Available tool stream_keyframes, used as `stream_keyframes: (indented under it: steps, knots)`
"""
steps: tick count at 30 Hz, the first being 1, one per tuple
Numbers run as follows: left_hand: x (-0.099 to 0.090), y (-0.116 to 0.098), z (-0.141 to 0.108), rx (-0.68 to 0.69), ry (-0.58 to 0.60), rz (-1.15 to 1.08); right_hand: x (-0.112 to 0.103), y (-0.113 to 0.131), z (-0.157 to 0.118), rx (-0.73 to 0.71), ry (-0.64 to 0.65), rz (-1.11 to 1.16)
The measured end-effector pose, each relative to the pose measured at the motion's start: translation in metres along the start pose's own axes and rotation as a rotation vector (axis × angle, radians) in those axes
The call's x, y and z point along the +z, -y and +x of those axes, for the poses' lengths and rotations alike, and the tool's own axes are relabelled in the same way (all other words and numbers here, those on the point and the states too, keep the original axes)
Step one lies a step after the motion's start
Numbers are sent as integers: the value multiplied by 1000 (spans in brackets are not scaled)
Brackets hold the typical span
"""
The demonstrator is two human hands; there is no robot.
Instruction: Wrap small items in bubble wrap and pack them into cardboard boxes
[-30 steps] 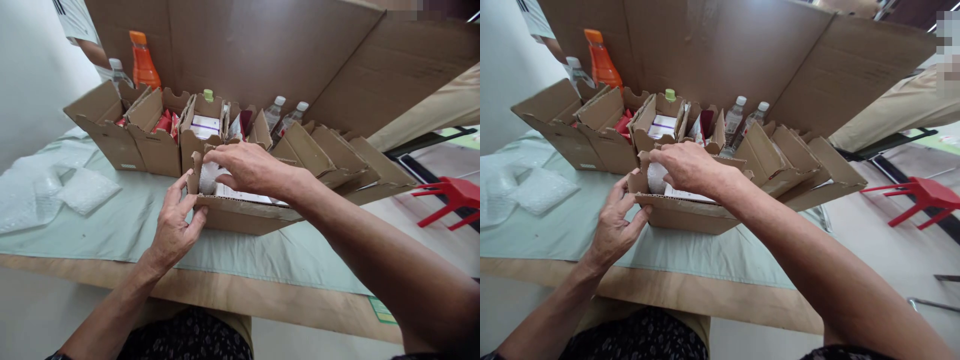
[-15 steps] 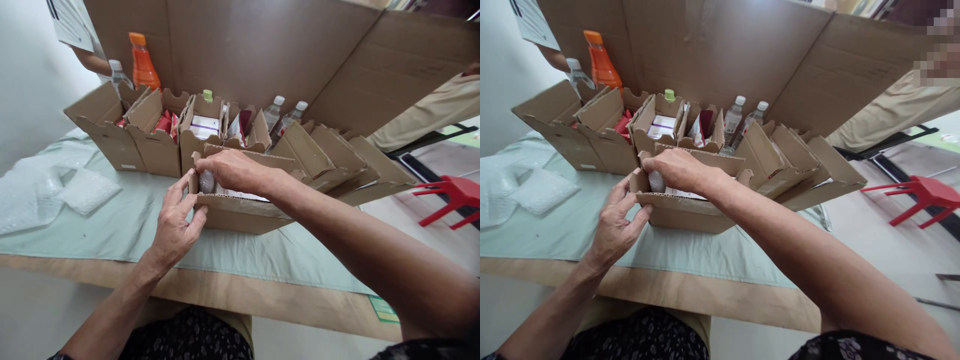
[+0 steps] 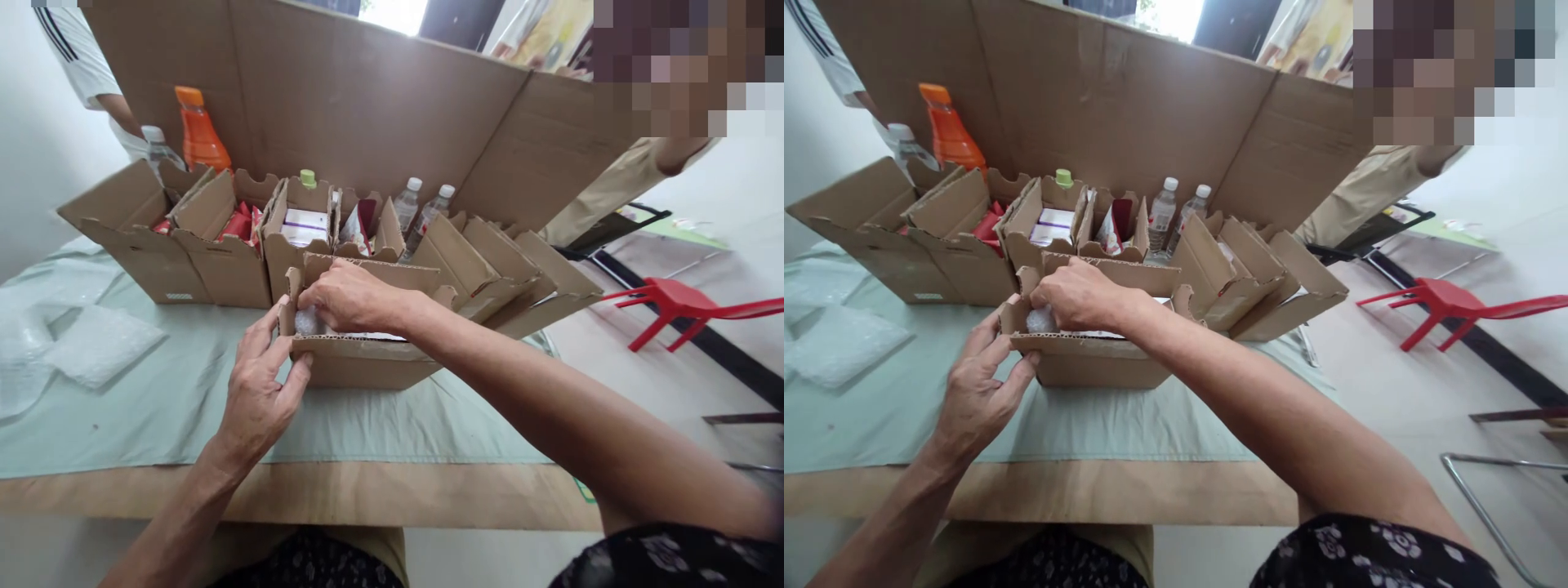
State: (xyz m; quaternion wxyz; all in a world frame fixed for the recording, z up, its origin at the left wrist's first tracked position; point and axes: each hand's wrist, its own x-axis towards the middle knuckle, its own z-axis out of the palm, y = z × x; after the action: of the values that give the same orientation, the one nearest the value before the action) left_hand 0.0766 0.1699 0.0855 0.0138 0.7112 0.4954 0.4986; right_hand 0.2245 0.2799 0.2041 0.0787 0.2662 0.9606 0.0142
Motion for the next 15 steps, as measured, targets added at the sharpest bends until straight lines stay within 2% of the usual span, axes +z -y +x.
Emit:
stream_keyframes:
  steps: [10, 15]
  knots:
    - [5, 0, -2, -46, -11, -17, 0, -5, -3, 12, 79, 165]
    - [9, -6, -5, -45, -64, -40, -5, -6, -15, 51, 13, 193]
